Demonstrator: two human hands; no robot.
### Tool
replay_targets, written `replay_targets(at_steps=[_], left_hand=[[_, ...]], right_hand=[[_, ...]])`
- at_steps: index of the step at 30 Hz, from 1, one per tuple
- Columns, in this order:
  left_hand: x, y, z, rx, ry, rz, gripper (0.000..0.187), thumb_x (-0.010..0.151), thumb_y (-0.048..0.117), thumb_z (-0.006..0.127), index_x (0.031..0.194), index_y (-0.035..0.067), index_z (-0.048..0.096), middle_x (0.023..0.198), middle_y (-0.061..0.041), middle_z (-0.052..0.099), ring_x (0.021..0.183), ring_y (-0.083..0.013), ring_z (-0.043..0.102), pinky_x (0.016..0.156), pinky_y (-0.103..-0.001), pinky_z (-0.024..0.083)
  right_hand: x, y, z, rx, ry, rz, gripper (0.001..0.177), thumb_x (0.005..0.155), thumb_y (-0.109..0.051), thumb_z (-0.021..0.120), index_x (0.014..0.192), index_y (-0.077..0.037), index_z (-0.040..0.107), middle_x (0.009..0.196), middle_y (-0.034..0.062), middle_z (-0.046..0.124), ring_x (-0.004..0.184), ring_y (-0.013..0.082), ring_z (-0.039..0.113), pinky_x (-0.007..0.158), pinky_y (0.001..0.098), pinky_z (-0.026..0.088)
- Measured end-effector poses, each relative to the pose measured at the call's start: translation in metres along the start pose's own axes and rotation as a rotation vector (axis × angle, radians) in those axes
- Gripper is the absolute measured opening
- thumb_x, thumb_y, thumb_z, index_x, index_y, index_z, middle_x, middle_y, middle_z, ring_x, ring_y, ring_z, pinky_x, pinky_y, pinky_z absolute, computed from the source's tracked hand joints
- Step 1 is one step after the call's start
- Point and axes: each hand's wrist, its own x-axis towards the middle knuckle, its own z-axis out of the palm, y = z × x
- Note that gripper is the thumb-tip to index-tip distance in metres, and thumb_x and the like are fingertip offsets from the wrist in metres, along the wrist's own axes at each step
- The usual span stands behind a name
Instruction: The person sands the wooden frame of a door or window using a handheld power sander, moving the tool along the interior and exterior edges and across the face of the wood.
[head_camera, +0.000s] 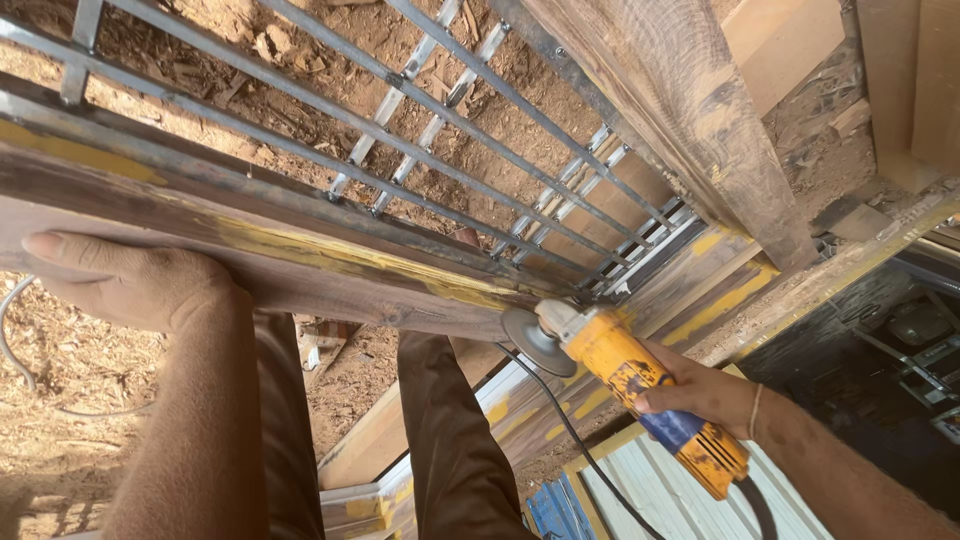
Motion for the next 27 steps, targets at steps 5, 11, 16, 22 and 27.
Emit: replay_targets(at_steps=[5, 11, 16, 22, 27], left_hand=[[-0.002, 0.002, 0.001, -0.003, 0.009, 0.003, 0.107, 0.093, 0.084, 0.035, 0.160, 0.001, 0.021, 0.147, -0.029, 0.050, 0.130, -0.0346, 0.061, 0.098, -0.049, 0.063], [-0.010, 0.012, 0.001, 0.075, 0.015, 0.001, 0.107, 0.096, 0.083, 0.032, 0.162, 0.000, 0.016, 0.152, -0.031, 0.047, 0.134, -0.0346, 0.059, 0.102, -0.046, 0.062], [-0.015, 0.021, 0.001, 0.055, -0.033, -0.036, 0.106, 0.097, 0.083, 0.029, 0.161, 0.000, 0.010, 0.152, -0.031, 0.043, 0.134, -0.0351, 0.056, 0.102, -0.046, 0.060], [-0.012, 0.017, 0.003, 0.103, 0.006, -0.040, 0.107, 0.095, 0.085, 0.028, 0.161, 0.002, 0.016, 0.152, -0.028, 0.047, 0.133, -0.0347, 0.056, 0.100, -0.048, 0.059], [-0.007, 0.012, 0.003, 0.055, 0.026, -0.013, 0.106, 0.093, 0.081, 0.032, 0.161, 0.002, 0.019, 0.152, -0.030, 0.048, 0.133, -0.0352, 0.058, 0.101, -0.048, 0.061]], right_hand=[[0.000, -0.004, 0.001, 0.024, 0.013, 0.032, 0.108, 0.068, -0.027, 0.088, 0.157, -0.028, 0.028, 0.104, 0.0139, 0.068, 0.077, 0.0235, 0.069, 0.061, 0.0384, 0.061], [-0.004, -0.063, 0.047, -0.102, -0.149, -0.221, 0.111, 0.069, -0.028, 0.083, 0.162, -0.027, 0.023, 0.119, 0.0118, 0.068, 0.097, 0.0207, 0.070, 0.076, 0.0374, 0.064], [-0.011, -0.088, 0.068, -0.081, -0.243, -0.297, 0.111, 0.071, -0.030, 0.084, 0.162, -0.026, 0.021, 0.126, 0.0107, 0.064, 0.106, 0.0177, 0.066, 0.083, 0.0347, 0.061], [-0.009, -0.048, 0.035, -0.049, -0.130, -0.115, 0.115, 0.067, -0.032, 0.085, 0.164, -0.034, 0.024, 0.111, 0.0121, 0.067, 0.086, 0.0239, 0.068, 0.067, 0.0374, 0.063], [-0.009, -0.020, 0.007, -0.001, -0.014, -0.009, 0.110, 0.069, -0.029, 0.089, 0.159, -0.030, 0.026, 0.110, 0.0118, 0.067, 0.083, 0.0201, 0.066, 0.065, 0.0372, 0.060]])
